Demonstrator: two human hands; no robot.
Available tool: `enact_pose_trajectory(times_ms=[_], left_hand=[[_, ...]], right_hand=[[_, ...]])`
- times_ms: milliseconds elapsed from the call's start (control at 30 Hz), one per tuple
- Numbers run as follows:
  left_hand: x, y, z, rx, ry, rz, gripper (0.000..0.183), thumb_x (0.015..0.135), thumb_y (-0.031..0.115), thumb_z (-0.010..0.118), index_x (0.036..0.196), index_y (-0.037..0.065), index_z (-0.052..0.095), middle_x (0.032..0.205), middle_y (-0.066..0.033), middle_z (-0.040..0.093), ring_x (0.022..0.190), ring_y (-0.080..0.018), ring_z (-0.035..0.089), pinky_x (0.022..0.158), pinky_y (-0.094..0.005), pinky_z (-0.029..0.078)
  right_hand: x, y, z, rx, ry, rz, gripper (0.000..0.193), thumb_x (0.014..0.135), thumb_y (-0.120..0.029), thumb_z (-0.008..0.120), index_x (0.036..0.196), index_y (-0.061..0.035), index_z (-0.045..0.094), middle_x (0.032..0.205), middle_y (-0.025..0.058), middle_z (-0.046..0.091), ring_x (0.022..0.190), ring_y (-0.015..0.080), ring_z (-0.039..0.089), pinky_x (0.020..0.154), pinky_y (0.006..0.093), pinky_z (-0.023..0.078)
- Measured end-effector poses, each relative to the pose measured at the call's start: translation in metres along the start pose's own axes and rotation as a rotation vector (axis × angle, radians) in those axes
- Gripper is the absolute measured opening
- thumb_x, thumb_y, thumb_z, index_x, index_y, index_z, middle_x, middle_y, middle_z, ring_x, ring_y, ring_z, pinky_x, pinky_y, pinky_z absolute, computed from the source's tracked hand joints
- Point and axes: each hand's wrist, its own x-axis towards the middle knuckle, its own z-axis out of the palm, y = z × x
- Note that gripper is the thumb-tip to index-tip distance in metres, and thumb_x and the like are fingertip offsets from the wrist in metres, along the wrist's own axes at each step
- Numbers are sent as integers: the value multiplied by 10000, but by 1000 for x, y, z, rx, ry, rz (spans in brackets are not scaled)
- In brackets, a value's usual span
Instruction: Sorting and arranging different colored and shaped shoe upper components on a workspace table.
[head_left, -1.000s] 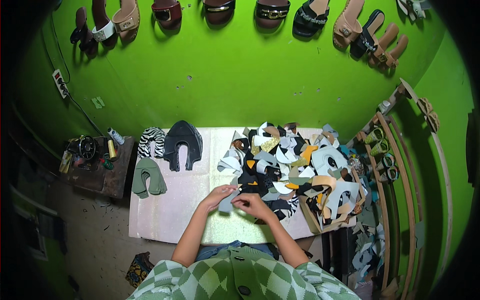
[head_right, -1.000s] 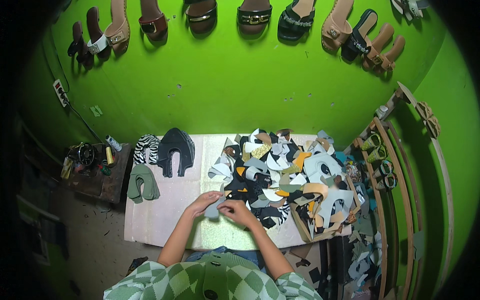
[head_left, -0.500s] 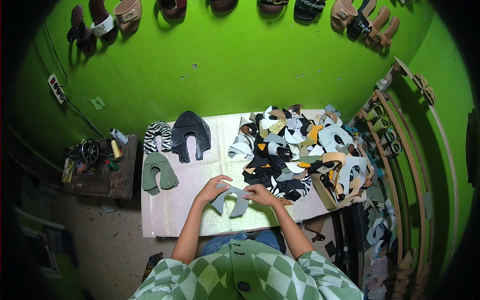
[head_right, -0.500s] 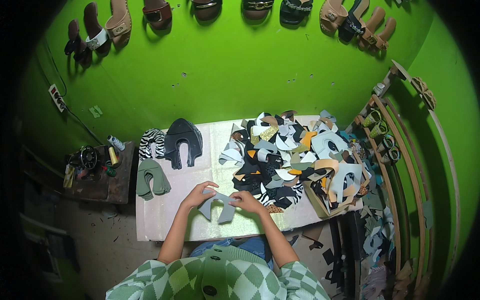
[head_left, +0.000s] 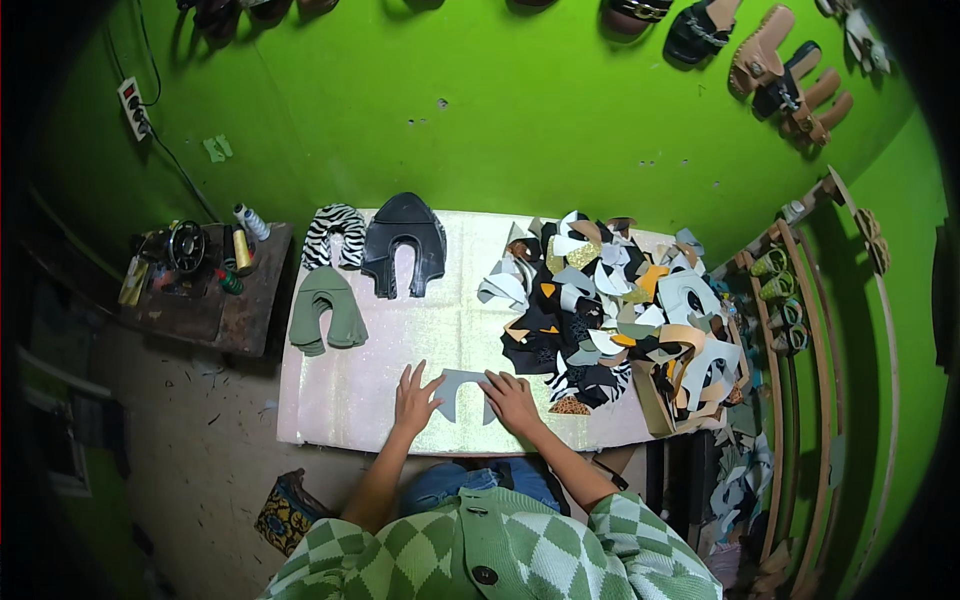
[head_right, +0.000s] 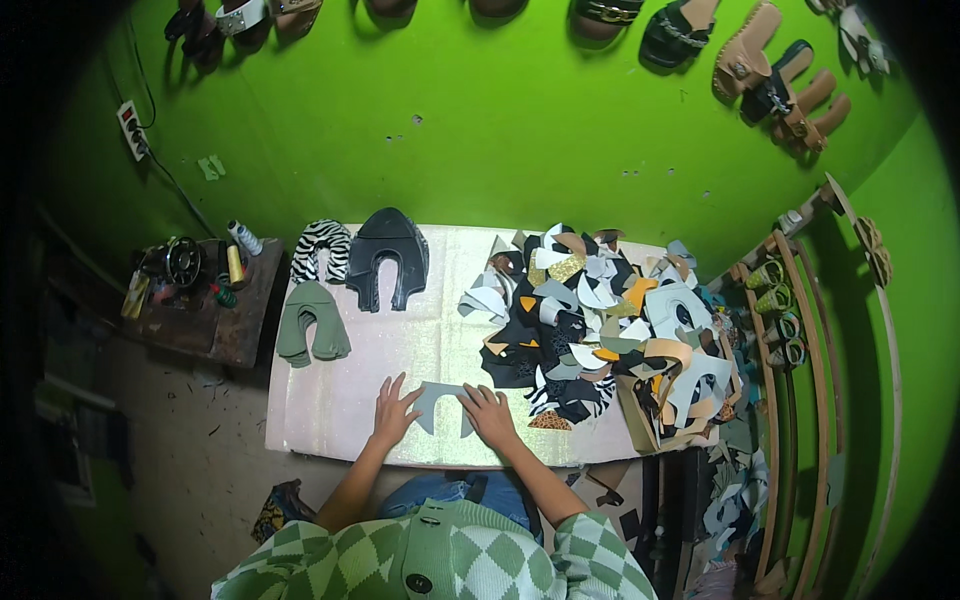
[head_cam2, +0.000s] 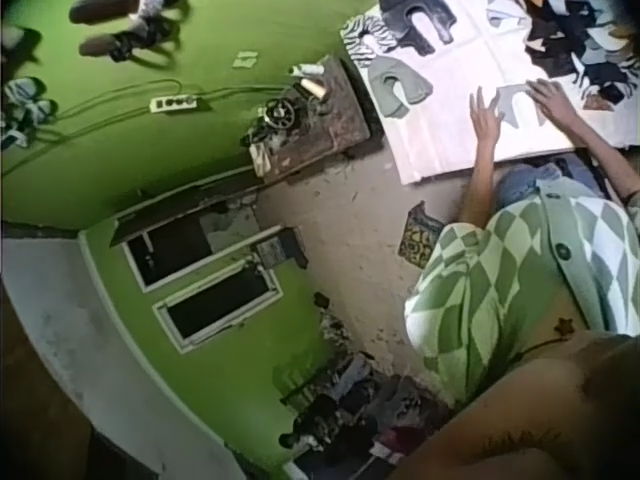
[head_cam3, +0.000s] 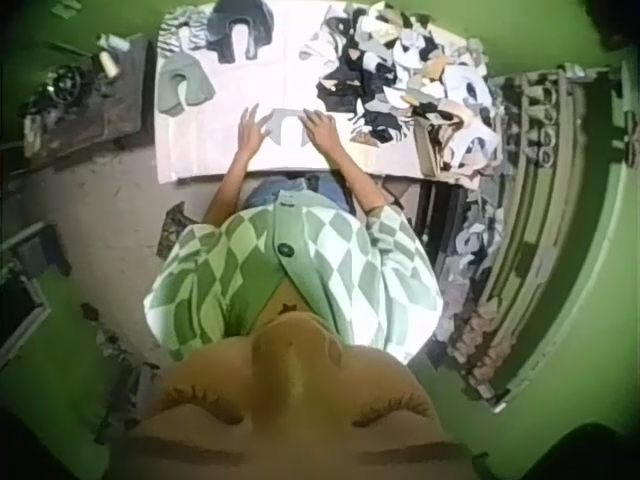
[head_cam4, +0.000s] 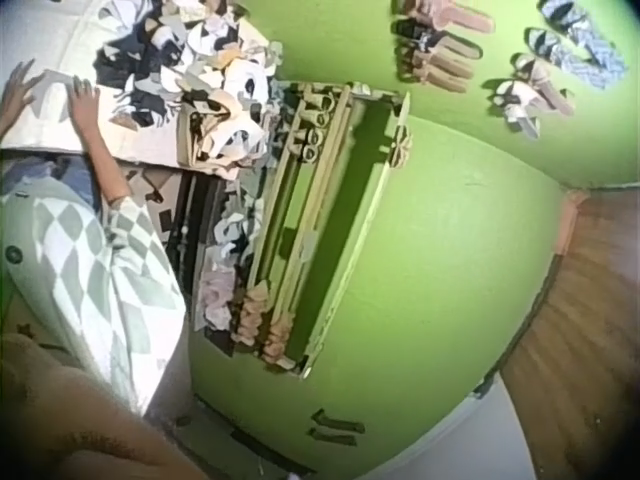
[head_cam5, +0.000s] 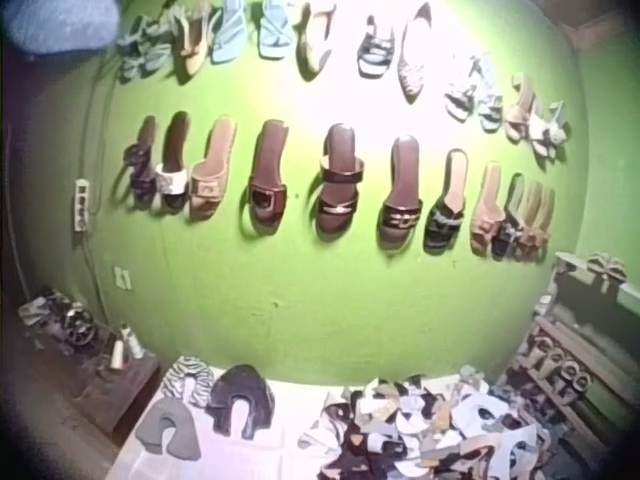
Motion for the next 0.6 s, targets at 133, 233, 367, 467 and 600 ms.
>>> enact_pose_trajectory(times_ms=[133,233,367,467,600], left_hand=[[3,-6,-6,-25,-11,-34,492,703,214,749,1176,215,612,1404,-131,348,1293,-399,281,1013,-497,324],[13,-8,-6,-77,44,-25,454,709,196,747,1145,190,623,1386,-136,371,1286,-393,297,1015,-488,326],[25,2,-10,-170,152,-46,389,727,147,724,1105,150,633,1343,-149,418,1260,-386,339,1017,-469,332],[30,2,-5,-218,180,-52,368,729,144,717,1087,130,636,1299,-167,445,1230,-369,370,1031,-447,318],[39,-1,2,-293,175,-72,354,736,136,716,1077,111,627,1241,-166,483,1170,-353,428,993,-432,355]], right_hand=[[25,8,-13,100,-15,31,319,815,-192,572,1125,-114,583,1192,60,544,1085,241,486,905,409,349],[69,36,-29,183,138,152,258,748,-106,602,1005,-96,603,1036,81,568,983,268,515,843,411,377],[125,94,-25,183,286,381,293,747,-89,626,1031,-59,563,1005,145,535,955,333,526,807,417,434],[148,123,-2,165,239,654,337,754,-149,692,1045,-52,551,1010,156,516,979,345,521,806,412,453],[158,146,18,187,230,786,404,690,-102,751,1037,-56,548,916,157,616,884,332,601,786,406,464]])
